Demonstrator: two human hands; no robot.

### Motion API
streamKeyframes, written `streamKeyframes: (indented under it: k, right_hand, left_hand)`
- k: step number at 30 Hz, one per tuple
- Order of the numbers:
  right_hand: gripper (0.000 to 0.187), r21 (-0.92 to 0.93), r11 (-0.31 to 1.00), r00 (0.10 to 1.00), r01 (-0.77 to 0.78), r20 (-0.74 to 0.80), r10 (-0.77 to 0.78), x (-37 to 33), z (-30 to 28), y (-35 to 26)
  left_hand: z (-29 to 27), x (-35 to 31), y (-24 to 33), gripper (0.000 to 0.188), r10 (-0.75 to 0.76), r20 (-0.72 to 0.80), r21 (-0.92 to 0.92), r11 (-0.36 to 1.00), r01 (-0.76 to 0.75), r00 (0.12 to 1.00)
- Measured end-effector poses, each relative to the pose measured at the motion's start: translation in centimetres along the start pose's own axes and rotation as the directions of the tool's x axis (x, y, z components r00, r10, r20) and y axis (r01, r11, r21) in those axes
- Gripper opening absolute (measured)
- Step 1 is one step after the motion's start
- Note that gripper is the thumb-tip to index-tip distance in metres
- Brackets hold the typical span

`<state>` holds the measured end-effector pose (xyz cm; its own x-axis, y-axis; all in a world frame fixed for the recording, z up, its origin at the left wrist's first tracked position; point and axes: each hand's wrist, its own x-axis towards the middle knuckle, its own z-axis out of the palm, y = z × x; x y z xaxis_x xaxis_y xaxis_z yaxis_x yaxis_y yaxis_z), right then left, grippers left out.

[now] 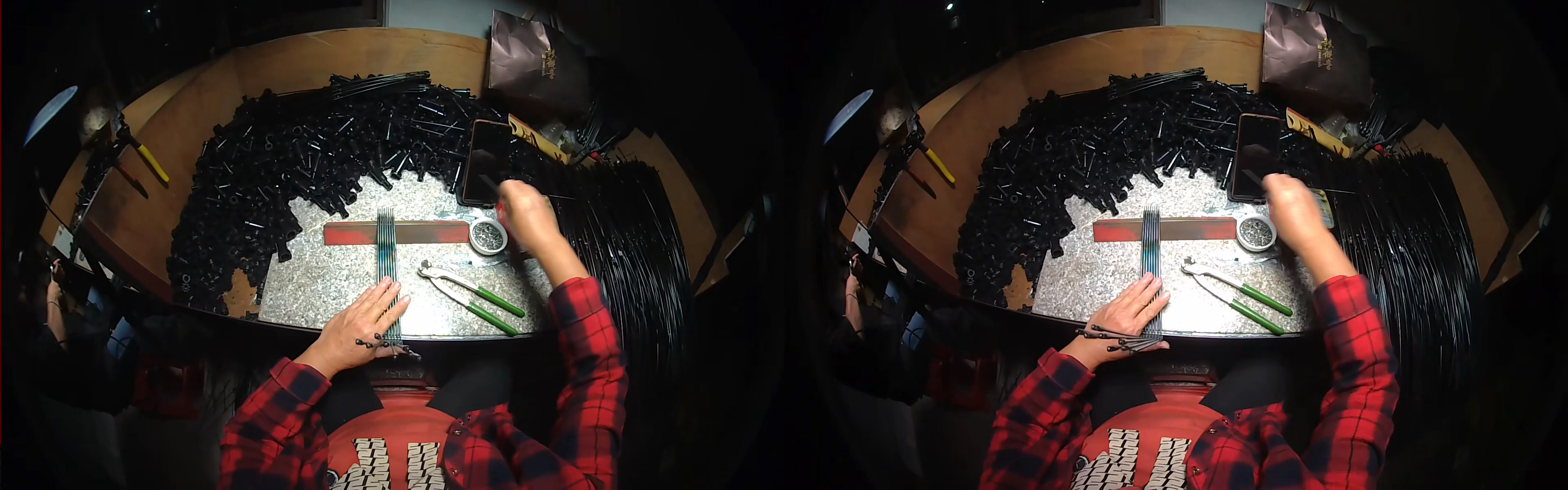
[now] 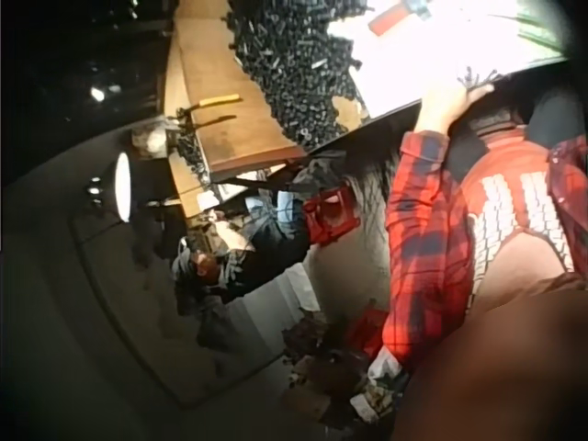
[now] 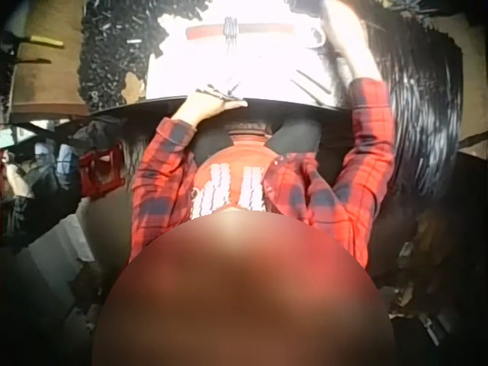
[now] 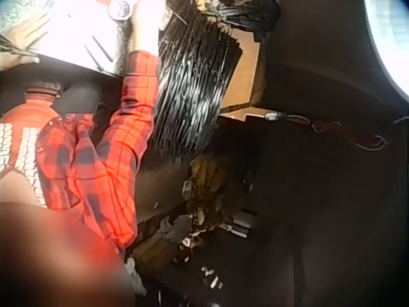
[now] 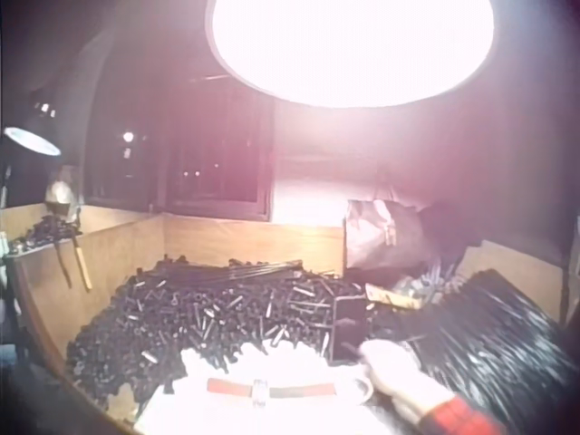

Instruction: Stripping insulation from wires and assembling them into connectors at a workbench.

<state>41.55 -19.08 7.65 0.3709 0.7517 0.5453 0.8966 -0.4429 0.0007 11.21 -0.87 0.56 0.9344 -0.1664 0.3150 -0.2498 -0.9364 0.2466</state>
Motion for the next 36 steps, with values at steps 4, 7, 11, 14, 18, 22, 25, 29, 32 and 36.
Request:
streamKeyframes:
  k: [4, 7, 11, 14, 18, 22, 25, 29, 32, 36]
  right_hand:
    - [0.032, 0.196, 0.958, 0.977, 0.209, 0.009, -0.215, 1.5, 3.5, -6.2]
    - [0.027, 0.138, 0.961, 0.956, 0.241, 0.137, -0.260, 1.9, 5.1, -8.1]
    - [0.033, 0.100, 0.957, 0.951, 0.274, 0.122, -0.285, 2.2, 6.7, -8.2]
    - [0.032, 0.112, 0.955, 0.950, 0.276, 0.122, -0.289, 2.5, 7.0, -8.3]
    - [0.032, 0.143, 0.954, 0.952, 0.263, 0.124, -0.281, 2.8, 7.4, -8.2]
    - [0.033, 0.132, 0.952, 0.951, 0.275, 0.111, -0.290, 2.6, 7.6, -7.8]
    - [0.034, 0.145, 0.950, 0.949, 0.277, 0.113, -0.294, 2.8, 7.3, -8.2]
    - [0.026, 0.162, 0.953, 0.955, 0.256, 0.110, -0.275, 2.7, 7.5, -8.1]
    - [0.027, 0.154, 0.957, 0.955, 0.247, 0.128, -0.267, 2.6, 7.4, -8.0]
    - [0.027, 0.136, 0.962, 0.953, 0.236, 0.161, -0.257, 2.9, 7.3, -8.3]
  left_hand:
    - [0.0, -0.3, -0.1, 0.081, 0.007, 0.012, 0.030, 1.000, -0.007, 1.000]
    - [-0.2, -0.1, 0.3, 0.075, 0.011, -0.018, 0.116, 0.993, -0.009, 1.000]
    - [0.1, -0.1, 0.1, 0.075, 0.023, -0.038, 0.041, 0.999, -0.021, 0.999]
    - [-0.1, -0.2, 0.1, 0.076, 0.023, -0.044, 0.025, 0.999, -0.021, 0.999]
    - [-0.2, 0.2, -0.1, 0.074, 0.052, -0.077, 0.043, 0.998, -0.049, 0.996]
    - [0.0, 0.5, -0.2, 0.074, 0.091, -0.102, 0.088, 0.993, -0.083, 0.991]
    - [-0.2, 0.2, -0.1, 0.074, 0.074, -0.097, 0.090, 0.994, -0.065, 0.992]
    - [0.1, 0.2, -0.3, 0.075, 0.076, -0.085, 0.110, 0.992, -0.067, 0.993]
    - [-0.1, 0.3, -0.1, 0.075, 0.063, -0.074, 0.078, 0.995, -0.057, 0.995]
    - [-0.3, 0.1, 0.1, 0.076, 0.041, -0.039, 0.045, 0.998, -0.039, 0.998]
